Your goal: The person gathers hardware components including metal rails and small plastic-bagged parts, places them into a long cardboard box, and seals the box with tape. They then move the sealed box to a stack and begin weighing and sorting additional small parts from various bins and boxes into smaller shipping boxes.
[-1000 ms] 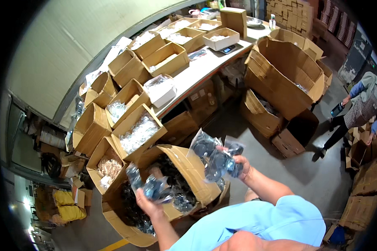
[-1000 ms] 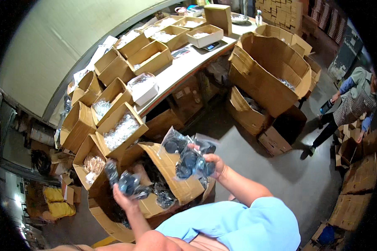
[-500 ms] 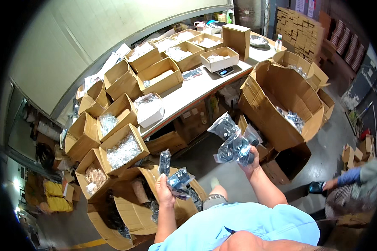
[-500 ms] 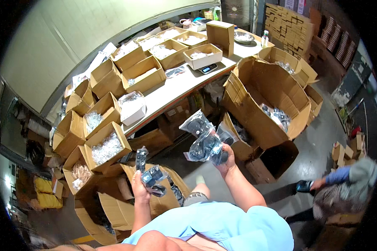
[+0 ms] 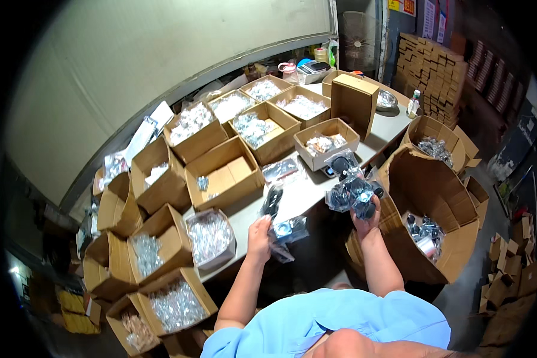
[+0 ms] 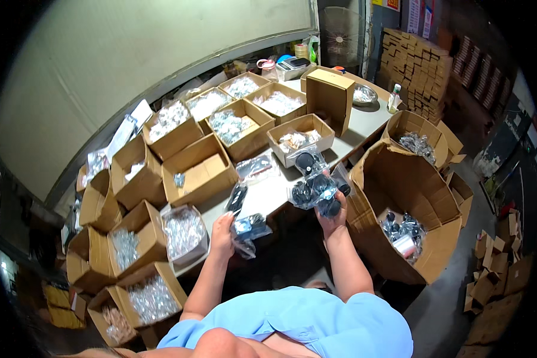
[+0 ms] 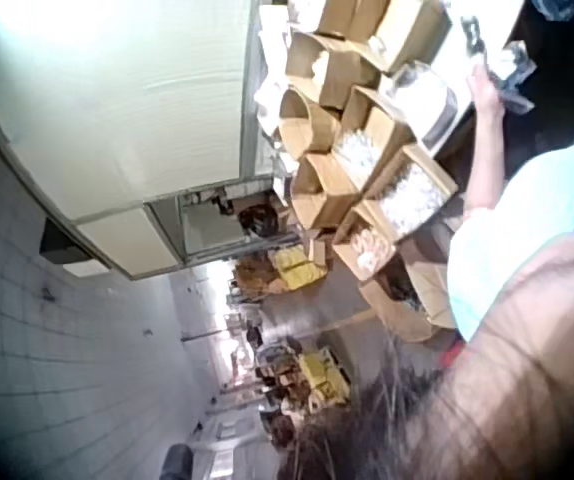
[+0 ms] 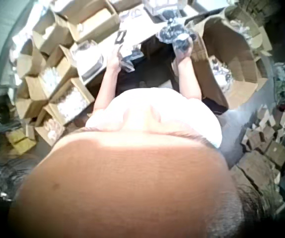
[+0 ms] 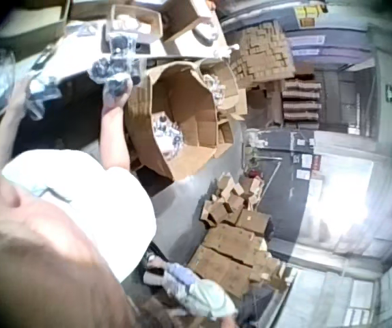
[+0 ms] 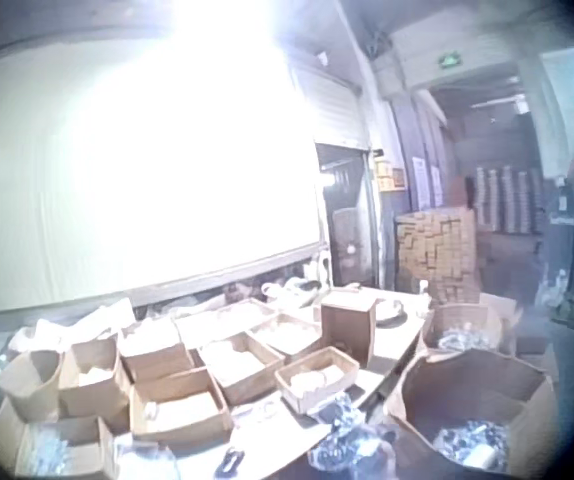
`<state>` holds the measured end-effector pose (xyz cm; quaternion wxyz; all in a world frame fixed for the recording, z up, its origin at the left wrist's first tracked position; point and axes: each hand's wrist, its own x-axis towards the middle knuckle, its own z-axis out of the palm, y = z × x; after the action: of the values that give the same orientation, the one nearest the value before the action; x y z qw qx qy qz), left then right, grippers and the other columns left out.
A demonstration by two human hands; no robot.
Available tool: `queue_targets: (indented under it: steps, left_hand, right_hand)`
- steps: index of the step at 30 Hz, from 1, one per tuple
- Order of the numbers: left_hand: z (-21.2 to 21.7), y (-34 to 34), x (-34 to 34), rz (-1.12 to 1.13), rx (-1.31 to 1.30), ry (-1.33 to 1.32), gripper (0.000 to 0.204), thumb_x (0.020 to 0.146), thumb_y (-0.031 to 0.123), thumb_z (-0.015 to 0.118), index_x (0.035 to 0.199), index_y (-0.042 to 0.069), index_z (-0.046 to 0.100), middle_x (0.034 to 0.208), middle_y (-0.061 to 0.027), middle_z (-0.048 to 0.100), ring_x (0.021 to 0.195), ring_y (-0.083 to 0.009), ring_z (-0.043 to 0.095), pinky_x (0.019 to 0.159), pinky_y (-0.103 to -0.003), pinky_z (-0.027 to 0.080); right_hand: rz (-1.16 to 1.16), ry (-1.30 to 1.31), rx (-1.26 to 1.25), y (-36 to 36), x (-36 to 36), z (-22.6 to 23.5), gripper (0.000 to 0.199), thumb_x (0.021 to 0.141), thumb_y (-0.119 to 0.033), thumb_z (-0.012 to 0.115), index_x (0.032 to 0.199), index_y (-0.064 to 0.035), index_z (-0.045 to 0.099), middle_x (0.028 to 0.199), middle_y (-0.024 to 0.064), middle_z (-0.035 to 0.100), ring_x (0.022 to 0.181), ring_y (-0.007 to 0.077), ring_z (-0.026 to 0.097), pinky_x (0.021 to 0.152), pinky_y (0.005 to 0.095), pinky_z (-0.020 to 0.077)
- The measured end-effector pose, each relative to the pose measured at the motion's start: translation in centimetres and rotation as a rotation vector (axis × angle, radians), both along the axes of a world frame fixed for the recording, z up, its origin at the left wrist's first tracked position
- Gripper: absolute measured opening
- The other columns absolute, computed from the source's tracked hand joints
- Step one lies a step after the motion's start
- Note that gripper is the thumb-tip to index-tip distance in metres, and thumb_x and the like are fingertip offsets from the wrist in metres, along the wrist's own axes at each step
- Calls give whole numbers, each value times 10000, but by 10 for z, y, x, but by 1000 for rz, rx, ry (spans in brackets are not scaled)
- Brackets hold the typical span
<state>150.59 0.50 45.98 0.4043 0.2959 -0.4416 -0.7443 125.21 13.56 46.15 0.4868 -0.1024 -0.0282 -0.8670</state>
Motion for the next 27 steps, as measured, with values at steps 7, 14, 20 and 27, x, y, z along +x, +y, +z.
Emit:
queue_targets:
  steps: [7, 14, 20, 27]
  left_hand:
    - [15, -147, -179, -387, 25, 29, 187, 917, 201, 503, 882, 42, 593, 798, -40, 632, 689, -114, 607, 611, -263, 498]
    - [-28, -228, -280, -445, 486, 32, 453, 929, 407, 469, 1113, 5, 564, 1034, -132, 634, 891, -241, 628, 784, -399, 527]
    - [49, -250, -294, -549, 740, 231, 608, 881, 564, 429, 1195, 55, 538, 1107, -171, 606, 1013, -339, 576, 880, -526, 455]
    - [148, -327, -434, -196, 227, 23, 517, 919, 485, 441, 1086, 3, 524, 878, -130, 645, 663, -211, 649, 498, -309, 556]
  right_hand:
    - [8, 66, 8, -122, -127, -23, 626, 774, -137, 640, 1326, 11, 384, 1267, 150, 513, 1177, 262, 483, 1057, 376, 333]
    - [100, -64, 110, -201, -212, -54, 479, 787, -105, 591, 1248, -30, 486, 1140, 154, 594, 1051, 274, 583, 930, 374, 472]
    - [139, -59, 133, -185, -270, -6, 596, 672, -114, 648, 1245, -60, 494, 1358, 148, 436, 1215, 324, 452, 1014, 440, 384]
    - [-537, 302, -47, -187, -499, 81, 513, 787, -152, 593, 1267, -52, 445, 1246, 151, 512, 1123, 318, 521, 1002, 471, 386]
